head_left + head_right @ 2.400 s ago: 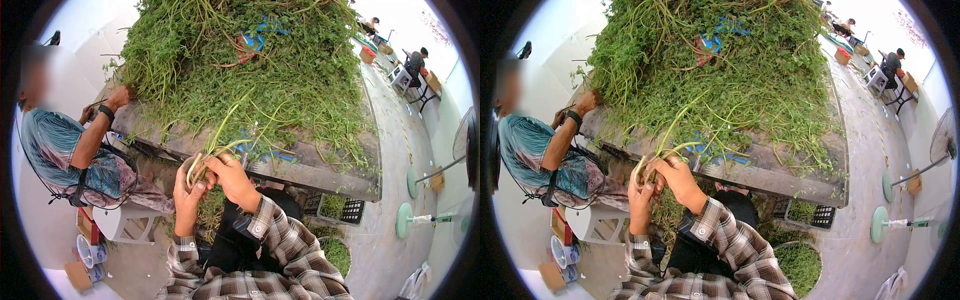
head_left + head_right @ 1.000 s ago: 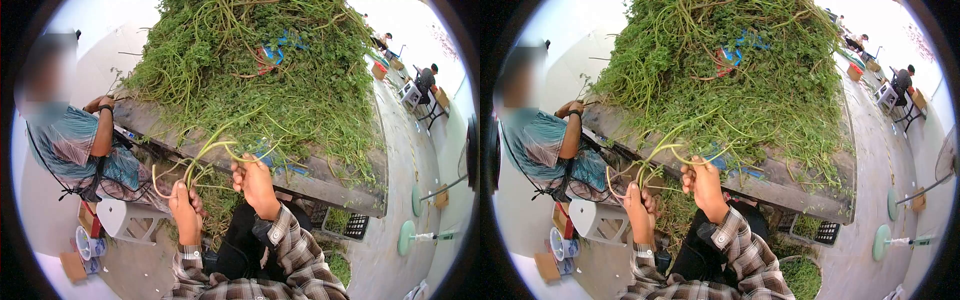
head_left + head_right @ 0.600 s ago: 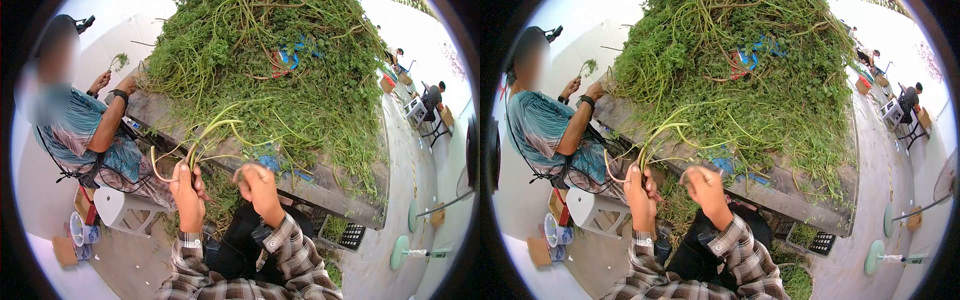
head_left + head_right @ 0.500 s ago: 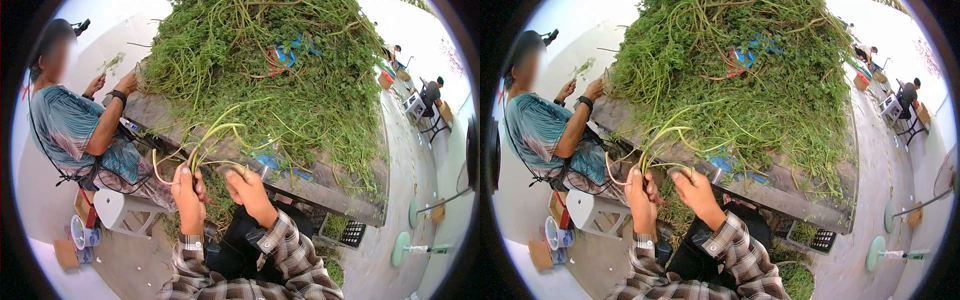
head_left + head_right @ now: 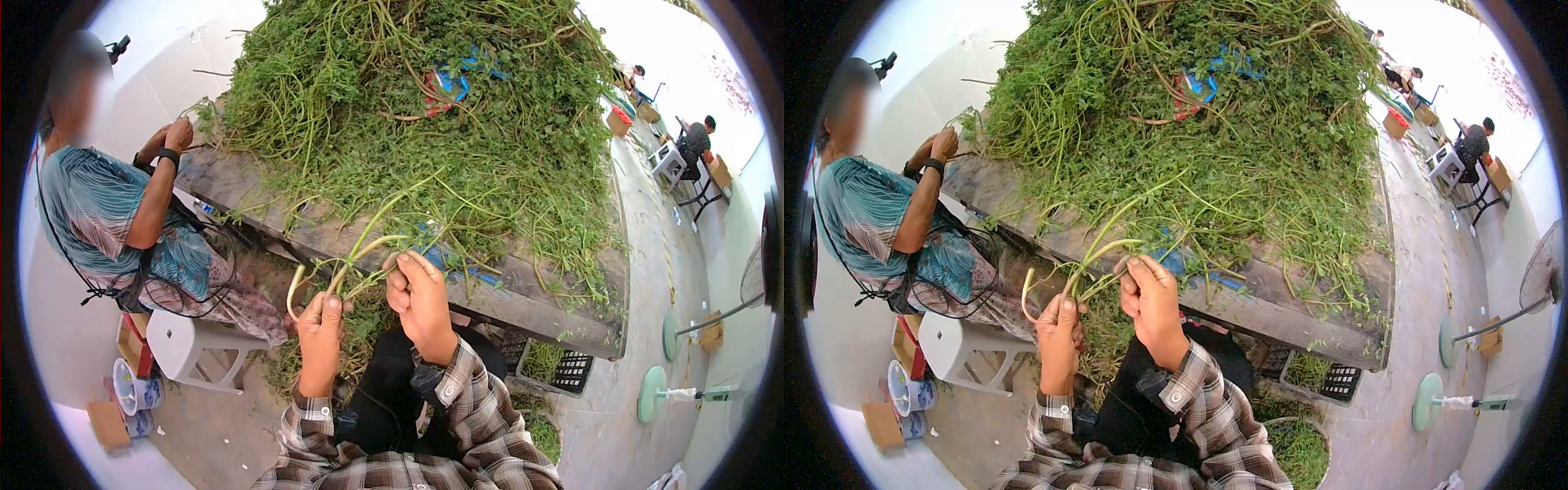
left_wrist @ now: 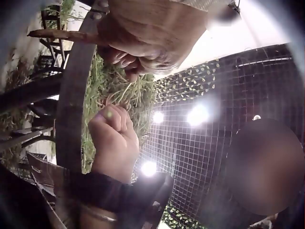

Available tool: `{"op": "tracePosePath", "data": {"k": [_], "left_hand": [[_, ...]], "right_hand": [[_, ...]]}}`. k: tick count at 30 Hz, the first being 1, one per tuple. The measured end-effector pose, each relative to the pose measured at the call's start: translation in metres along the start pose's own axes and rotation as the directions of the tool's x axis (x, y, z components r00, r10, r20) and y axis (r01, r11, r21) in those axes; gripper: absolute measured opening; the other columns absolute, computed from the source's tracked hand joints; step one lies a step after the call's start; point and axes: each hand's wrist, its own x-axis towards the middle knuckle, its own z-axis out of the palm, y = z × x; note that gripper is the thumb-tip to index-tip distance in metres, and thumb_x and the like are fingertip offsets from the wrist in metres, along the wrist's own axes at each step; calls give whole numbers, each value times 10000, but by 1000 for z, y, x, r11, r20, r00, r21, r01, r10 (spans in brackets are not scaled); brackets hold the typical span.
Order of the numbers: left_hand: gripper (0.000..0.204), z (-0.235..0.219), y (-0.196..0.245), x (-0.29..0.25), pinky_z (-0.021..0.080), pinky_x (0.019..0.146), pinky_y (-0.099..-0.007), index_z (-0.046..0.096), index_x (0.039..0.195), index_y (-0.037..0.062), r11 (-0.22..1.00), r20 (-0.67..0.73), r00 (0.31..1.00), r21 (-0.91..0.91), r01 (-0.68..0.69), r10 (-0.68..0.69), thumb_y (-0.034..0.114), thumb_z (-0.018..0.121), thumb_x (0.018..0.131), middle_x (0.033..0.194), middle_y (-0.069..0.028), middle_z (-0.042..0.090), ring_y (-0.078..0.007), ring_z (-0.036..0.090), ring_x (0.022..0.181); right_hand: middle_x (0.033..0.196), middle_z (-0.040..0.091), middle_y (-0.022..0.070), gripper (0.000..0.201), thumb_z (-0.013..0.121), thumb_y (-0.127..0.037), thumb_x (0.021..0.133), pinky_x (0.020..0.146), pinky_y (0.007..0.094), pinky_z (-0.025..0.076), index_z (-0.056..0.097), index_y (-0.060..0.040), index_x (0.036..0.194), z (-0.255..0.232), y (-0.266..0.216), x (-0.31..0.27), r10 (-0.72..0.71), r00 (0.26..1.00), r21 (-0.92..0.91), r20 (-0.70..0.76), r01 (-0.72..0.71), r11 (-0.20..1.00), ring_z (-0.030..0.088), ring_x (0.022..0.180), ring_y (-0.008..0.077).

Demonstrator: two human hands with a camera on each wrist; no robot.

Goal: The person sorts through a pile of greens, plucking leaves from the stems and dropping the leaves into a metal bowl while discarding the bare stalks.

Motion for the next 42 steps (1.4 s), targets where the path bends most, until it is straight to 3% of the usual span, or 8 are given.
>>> {"op": "tracePosePath", "data": {"k": [18, 23, 26, 30, 32, 37, 39, 42], "left_hand": [[290, 11, 4, -1, 202, 405, -182, 549, 799, 45, 997, -28, 998, -49, -51, 50, 315, 540, 905, 553, 75, 354, -14, 276, 449], [299, 11, 9, 0, 209, 395, -182, 546, 793, 41, 998, -9, 999, -49, -34, 34, 311, 512, 918, 544, 76, 345, -9, 293, 447], [257, -4, 13, 5, 214, 351, -169, 511, 821, 59, 989, -211, 976, -128, -81, 52, 295, 508, 922, 576, 66, 371, -9, 309, 434], [268, -1, 16, 5, 239, 373, -171, 515, 821, 66, 992, -197, 980, -108, -61, 39, 312, 501, 925, 581, 66, 368, -12, 308, 437], [269, 3, 12, 4, 239, 378, -174, 516, 819, 68, 995, -177, 981, -55, -87, 76, 313, 497, 927, 582, 68, 367, -10, 307, 441], [251, 8, 8, 1, 248, 445, -167, 513, 813, 47, 979, 4, 989, 141, -149, 150, 259, 476, 942, 595, 70, 366, -25, 343, 497], [240, 3, -6, 2, 342, 524, -210, 514, 846, 0, 965, 55, 990, 225, -135, 126, 218, 476, 940, 667, 8, 453, -87, 439, 587], [275, 7, -7, -1, 443, 769, -322, 512, 1087, -81, 911, 122, 968, 329, -247, 219, 138, 471, 926, 1024, -158, 575, -226, 563, 906]], "right_hand": [[612, 389, -19, 174, 437, -155, 919, 405, 201, 299, 512, -4, 873, -9, -10, 4, -47, 999, 166, -5, 47, 985, 342, 443, 58], [595, 379, -27, 164, 437, -152, 913, 394, 211, 273, 504, -14, 856, -5, -16, 3, -43, 991, 245, -126, 73, 967, 329, 442, 56], [587, 364, -41, 169, 440, -174, 921, 388, 209, 267, 477, -50, 812, -27, -39, 13, -186, 969, 335, -162, 231, 913, 318, 445, 57], [626, 441, -33, 205, 443, -213, 931, 398, 202, 276, 521, -36, 862, -18, -42, 4, -148, 988, 154, -45, 153, 976, 371, 473, 50], [701, 527, -8, 261, 462, -248, 930, 440, 197, 343, 543, 0, 949, -8, -40, -4, 126, 957, -543, 261, 37, 839, 452, 531, 52], [948, 578, 38, 357, 530, -265, 904, 715, 227, 447, 516, 33, 1100, 4, -11, -3, 169, 896, -586, 410, 116, 802, 528, 821, 88], [1055, 547, 51, 393, 563, -262, 886, 837, 249, 415, 499, 23, 1149, 3, 2, -2, 93, 875, -462, 475, 158, 873, 489, 969, 106], [1092, 527, 52, 425, 605, -220, 859, 893, 265, 391, 475, 14, 1188, 0, 1, 1, 170, 862, -448, 478, 72, 891, 470, 1032, 119]]}}
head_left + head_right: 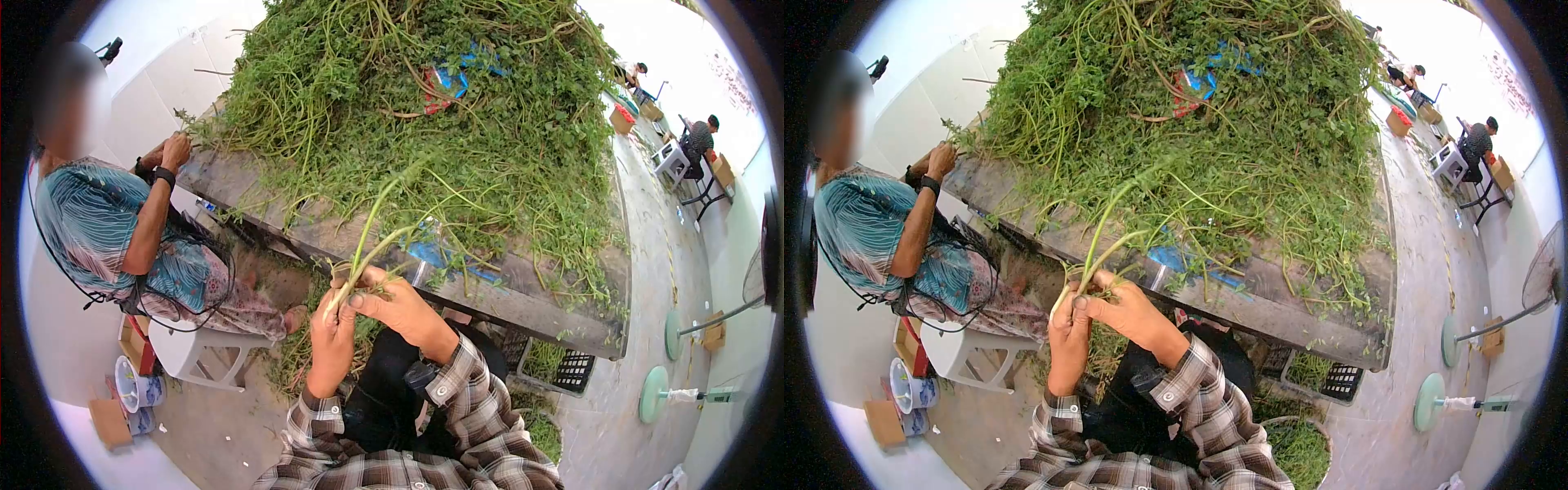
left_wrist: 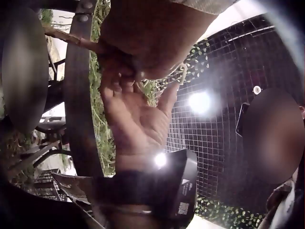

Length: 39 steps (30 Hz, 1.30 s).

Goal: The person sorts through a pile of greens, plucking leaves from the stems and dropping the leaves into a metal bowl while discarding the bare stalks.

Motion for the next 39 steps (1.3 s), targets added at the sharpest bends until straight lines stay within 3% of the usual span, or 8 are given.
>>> {"op": "tracePosePath", "data": {"k": [7, 11, 21, 23, 25, 29, 32, 39], "left_hand": [[264, -2, -5, 1, 441, 717, -318, 535, 1091, -39, 993, -4, 997, 86, -79, 80, 163, 465, 935, 932, -137, 573, -207, 551, 817], [256, 4, 1, 2, 446, 700, -318, 524, 1125, -5, 993, 30, 999, 116, 16, -20, 146, 452, 932, 932, -156, 581, -222, 553, 797], [239, 2, 3, 0, 468, 743, -342, 536, 1063, -51, 914, 142, 984, 403, 46, -112, 41, 512, 844, 872, -185, 628, -270, 629, 855], [265, 2, 15, 2, 466, 763, -324, 532, 1079, -60, 948, 116, 992, 309, -72, 37, 69, 539, 848, 908, -177, 635, -238, 627, 860], [291, -11, 9, 5, 459, 787, -306, 529, 1100, -64, 970, 122, 987, 230, 77, -107, 98, 554, 859, 947, -168, 631, -193, 607, 894], [245, -18, 16, 10, 440, 830, -280, 555, 1092, -46, 996, -129, 988, -3, 84, -84, 84, 520, 887, 1016, -93, 602, -162, 570, 943], [239, -19, 27, 18, 437, 834, -276, 564, 1074, -45, 997, -119, 992, 68, -41, 49, 105, 512, 896, 1000, -84, 594, -163, 570, 939], [311, -15, 28, 47, 440, 721, -239, 579, 1073, -45, 979, 106, 993, -187, 76, -57, 201, 558, 884, 948, -67, 606, -108, 552, 839]], "right_hand": [[1122, 499, 46, 537, 669, -116, 769, 916, 261, 376, 422, 2, 1231, 10, -4, -3, 37, 999, 117, 34, -41, 992, 466, 1055, 138], [1184, 465, 91, 661, 694, -91, 700, 967, 302, 342, 358, 2, 1261, 19, 2, -2, -4, 1000, -427, -27, -8, 904, 432, 1131, 182], [908, 562, 119, 217, 561, -142, 834, 781, 333, 429, 504, 1, 987, 11, 14, -3, -150, 964, -410, -218, 49, 911, 541, 855, 223], [886, 549, 172, 214, 551, -159, 835, 765, 369, 423, 493, 9, 955, 10, 15, -2, -141, 955, -356, -260, 40, 934, 548, 852, 299], [889, 563, 67, 159, 524, -99, 871, 765, 292, 440, 519, -6, 1000, 9, 17, -1, -196, 937, -389, -289, 72, 918, 533, 837, 136], [866, 539, 68, 132, 509, -77, 875, 735, 280, 427, 512, -16, 992, 11, 5, -6, -148, 947, -406, -284, 21, 914, 501, 805, 130], [861, 556, 165, 176, 496, -96, 855, 720, 353, 443, 459, 14, 988, 10, 15, -3, -181, 956, -385, -229, 81, 919, 568, 797, 272], [839, 535, 154, 240, 491, -97, 867, 716, 350, 435, 469, 18, 1077, 14, 20, 0, -282, 947, -357, -152, 214, 910, 505, 743, 242]]}}
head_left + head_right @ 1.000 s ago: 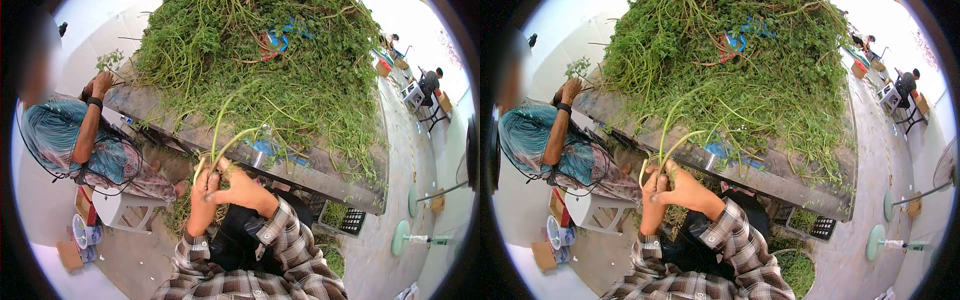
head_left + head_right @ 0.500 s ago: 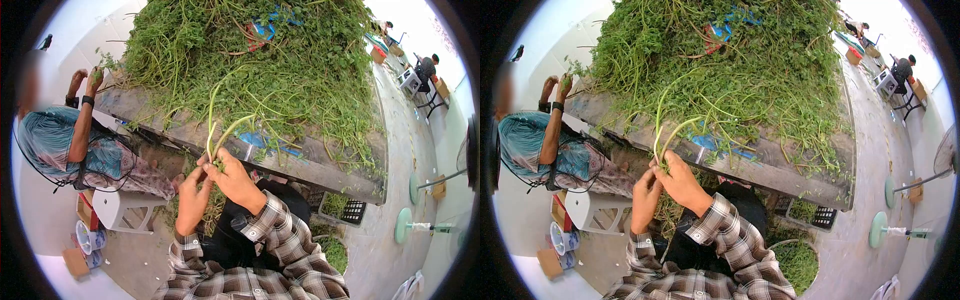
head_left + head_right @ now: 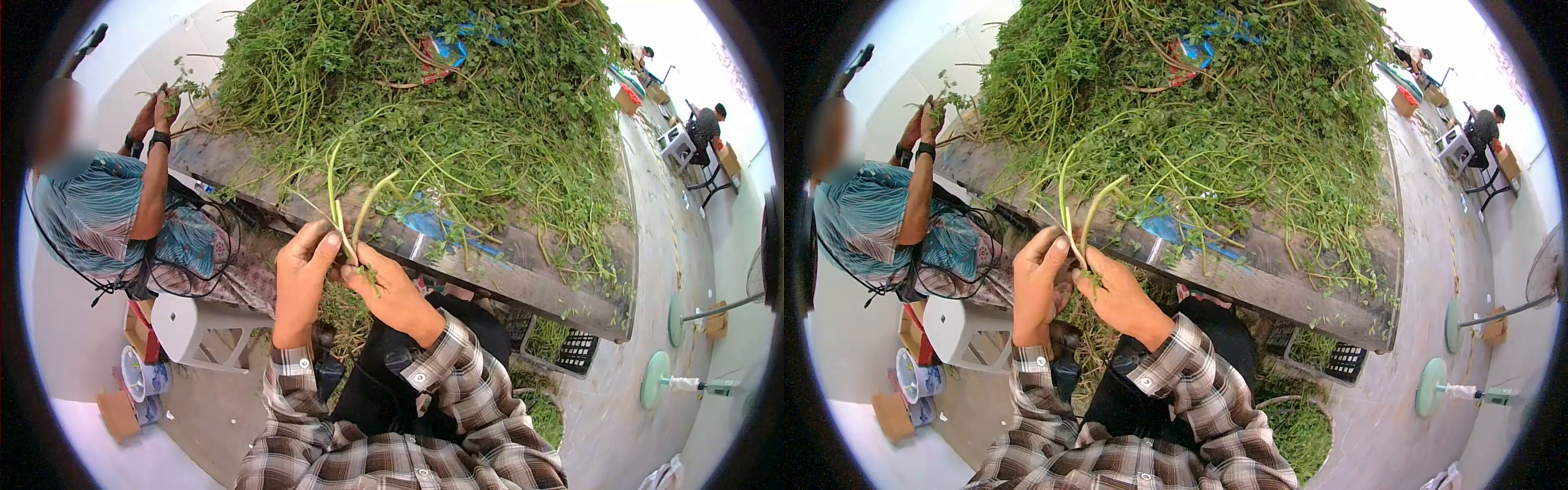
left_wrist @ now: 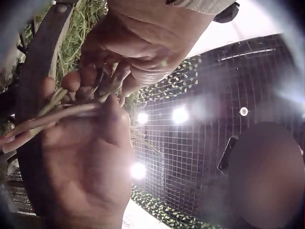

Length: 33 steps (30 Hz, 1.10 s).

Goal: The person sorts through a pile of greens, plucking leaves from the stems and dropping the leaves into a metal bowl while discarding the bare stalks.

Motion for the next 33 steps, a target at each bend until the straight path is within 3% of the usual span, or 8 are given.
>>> {"op": "tracePosePath", "data": {"k": [3, 6, 7, 11, 22, 26, 29, 33], "left_hand": [[310, 3, 0, 13, 449, 676, -236, 582, 1074, -22, 987, -12, 1000, -161, 24, -27, 190, 614, 851, 963, -64, 614, -108, 565, 802], [313, 6, 4, 22, 445, 643, -224, 581, 1080, -9, 987, -15, 999, -159, 28, -30, 195, 621, 846, 935, -47, 614, -97, 558, 767], [230, 8, 5, 23, 401, 720, -241, 617, 954, 17, 972, -30, 997, -227, 61, -70, 190, 661, 808, 817, -4, 583, -88, 507, 752], [231, 15, 5, 24, 408, 728, -245, 609, 964, 23, 972, -77, 996, -235, 21, -40, 173, 669, 799, 825, -9, 592, -91, 513, 750], [298, 25, 15, 9, 451, 742, -237, 561, 1062, -35, 991, -10, 992, 53, -122, 122, 83, 649, 803, 898, -48, 626, -97, 575, 820], [258, 28, 12, 14, 459, 718, -241, 581, 1050, -34, 979, -24, 982, -79, -187, 186, 84, 627, 825, 887, -43, 628, -93, 574, 795], [166, 29, 17, 16, 445, 644, -223, 623, 967, -9, 986, -93, 989, -108, -123, 113, 102, 610, 843, 818, -25, 625, -80, 555, 724], [142, 31, 22, 13, 450, 626, -245, 633, 925, -6, 991, -133, 983, -13, -130, 127, 87, 623, 819, 776, -30, 630, -92, 562, 704]], "right_hand": [[842, 547, 120, 239, 490, -103, 875, 710, 322, 435, 477, 12, 1084, -5, 1, -1, 103, 994, 52, 35, -105, 993, 516, 753, 202], [870, 555, 53, 233, 433, -153, 933, 692, 256, 444, 482, 4, 1098, -6, -3, -1, 129, 989, 154, 69, -138, 978, 521, 775, 103], [845, 557, 51, 220, 433, -161, 934, 656, 251, 443, 487, -1, 1074, -5, -6, -1, 176, 984, 228, 7, -172, 958, 518, 739, 101], [716, 524, 15, 149, 448, -129, 904, 540, 225, 415, 498, -31, 1003, -10, -13, 1, 315, 937, 335, -152, -252, 908, 493, 619, 64], [647, 460, -9, 99, 460, -94, 877, 519, 223, 358, 528, -23, 878, -16, -12, -3, 158, 924, 110, -348, -127, 986, 410, 580, 58], [654, 471, -7, 136, 418, -73, 866, 545, 221, 370, 529, -14, 920, -17, -13, -3, 211, 939, 230, -271, -150, 962, 422, 597, 59], [659, 483, -7, 136, 420, -89, 869, 536, 223, 377, 527, -19, 915, -14, -22, -3, 185, 964, 239, -193, -136, 961, 428, 585, 66], [665, 496, -4, 136, 428, -105, 872, 544, 225, 386, 527, -19, 909, -18, -16, -2, 205, 957, 214, -203, -161, 963, 447, 605, 65]]}}
